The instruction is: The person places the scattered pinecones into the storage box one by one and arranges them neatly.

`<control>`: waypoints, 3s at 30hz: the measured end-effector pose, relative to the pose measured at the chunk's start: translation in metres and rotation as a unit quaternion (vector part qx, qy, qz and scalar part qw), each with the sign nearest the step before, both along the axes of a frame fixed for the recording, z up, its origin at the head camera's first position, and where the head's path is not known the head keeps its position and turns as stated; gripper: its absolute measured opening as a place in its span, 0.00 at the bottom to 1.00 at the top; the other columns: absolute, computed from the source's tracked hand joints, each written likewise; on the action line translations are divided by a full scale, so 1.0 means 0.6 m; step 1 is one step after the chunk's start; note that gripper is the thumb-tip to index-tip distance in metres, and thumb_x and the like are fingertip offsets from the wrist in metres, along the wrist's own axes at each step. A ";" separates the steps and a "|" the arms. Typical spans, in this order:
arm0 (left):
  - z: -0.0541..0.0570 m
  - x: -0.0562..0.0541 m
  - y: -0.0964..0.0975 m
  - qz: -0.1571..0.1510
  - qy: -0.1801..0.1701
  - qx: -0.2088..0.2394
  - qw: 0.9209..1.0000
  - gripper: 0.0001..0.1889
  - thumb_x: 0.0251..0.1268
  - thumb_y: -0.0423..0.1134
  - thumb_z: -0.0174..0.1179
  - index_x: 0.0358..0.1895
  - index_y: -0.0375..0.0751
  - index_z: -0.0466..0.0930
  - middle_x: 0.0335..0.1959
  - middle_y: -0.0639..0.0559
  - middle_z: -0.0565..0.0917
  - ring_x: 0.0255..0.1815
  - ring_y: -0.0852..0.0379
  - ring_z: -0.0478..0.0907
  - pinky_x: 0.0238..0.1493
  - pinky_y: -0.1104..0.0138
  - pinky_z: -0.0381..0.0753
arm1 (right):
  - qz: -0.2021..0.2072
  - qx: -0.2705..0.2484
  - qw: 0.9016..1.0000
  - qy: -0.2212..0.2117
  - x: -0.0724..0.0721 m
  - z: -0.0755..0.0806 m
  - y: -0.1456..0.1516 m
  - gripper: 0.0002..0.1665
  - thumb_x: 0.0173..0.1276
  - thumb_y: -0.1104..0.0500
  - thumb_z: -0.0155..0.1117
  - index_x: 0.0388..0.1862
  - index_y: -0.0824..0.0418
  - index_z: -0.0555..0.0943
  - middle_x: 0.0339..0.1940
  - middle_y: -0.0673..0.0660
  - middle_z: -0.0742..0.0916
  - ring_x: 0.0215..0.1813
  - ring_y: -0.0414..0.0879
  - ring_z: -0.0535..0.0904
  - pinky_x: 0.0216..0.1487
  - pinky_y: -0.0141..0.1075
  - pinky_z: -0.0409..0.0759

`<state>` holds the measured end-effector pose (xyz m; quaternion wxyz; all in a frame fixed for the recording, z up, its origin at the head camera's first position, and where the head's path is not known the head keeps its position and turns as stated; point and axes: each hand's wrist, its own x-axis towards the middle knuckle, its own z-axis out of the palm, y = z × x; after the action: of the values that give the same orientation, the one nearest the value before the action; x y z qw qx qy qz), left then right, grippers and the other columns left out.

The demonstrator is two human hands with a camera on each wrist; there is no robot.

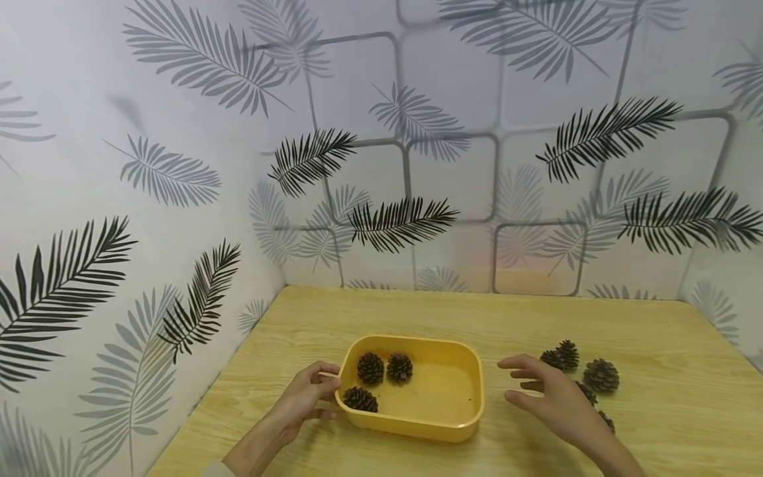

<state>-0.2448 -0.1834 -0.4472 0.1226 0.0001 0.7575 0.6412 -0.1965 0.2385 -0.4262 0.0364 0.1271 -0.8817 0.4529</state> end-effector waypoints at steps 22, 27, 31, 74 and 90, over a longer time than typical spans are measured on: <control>0.002 0.001 0.003 0.011 0.000 -0.010 1.000 0.15 0.79 0.34 0.57 0.63 0.32 0.75 0.52 0.36 0.79 0.39 0.51 0.81 0.35 0.61 0.89 | -0.049 0.040 0.998 0.022 0.021 -0.003 0.080 0.27 0.71 0.56 0.73 0.67 0.60 0.79 0.61 0.65 0.85 0.56 0.60 0.85 0.48 0.39 0.88; 0.003 0.000 0.004 0.010 -0.003 -0.011 1.000 0.16 0.80 0.35 0.56 0.63 0.32 0.74 0.52 0.36 0.79 0.40 0.50 0.81 0.35 0.61 0.89 | -0.052 0.027 0.998 -0.017 0.028 -0.003 0.103 0.32 0.73 0.51 0.71 0.71 0.62 0.75 0.66 0.72 0.81 0.60 0.66 0.83 0.50 0.44 0.88; 0.004 0.000 0.004 0.008 -0.002 -0.010 1.000 0.16 0.79 0.35 0.57 0.63 0.32 0.74 0.51 0.36 0.79 0.40 0.51 0.80 0.35 0.61 0.89 | -0.058 0.035 0.997 -0.029 0.034 -0.006 0.121 0.32 0.75 0.48 0.68 0.73 0.60 0.74 0.69 0.72 0.78 0.64 0.69 0.80 0.54 0.49 0.87; 0.001 -0.002 0.001 0.005 -0.001 -0.011 1.000 0.16 0.79 0.35 0.57 0.63 0.32 0.74 0.52 0.36 0.78 0.39 0.50 0.81 0.35 0.61 0.90 | -0.094 0.076 0.989 -0.085 0.052 -0.053 0.184 0.33 0.74 0.48 0.70 0.69 0.66 0.76 0.70 0.76 0.76 0.58 0.67 0.83 0.52 0.57 0.86; -0.002 -0.003 0.000 0.004 0.004 -0.007 1.000 0.17 0.79 0.36 0.57 0.63 0.32 0.74 0.53 0.36 0.78 0.40 0.49 0.82 0.35 0.60 0.89 | -0.040 0.064 0.992 -0.106 0.046 -0.060 0.185 0.34 0.71 0.56 0.72 0.70 0.69 0.73 0.71 0.83 0.69 0.57 0.71 0.82 0.51 0.55 0.87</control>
<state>-0.2467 -0.1834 -0.4482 0.1167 -0.0009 0.7626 0.6362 -0.1688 0.3497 -0.4625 -0.0476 0.0454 -0.9121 0.4048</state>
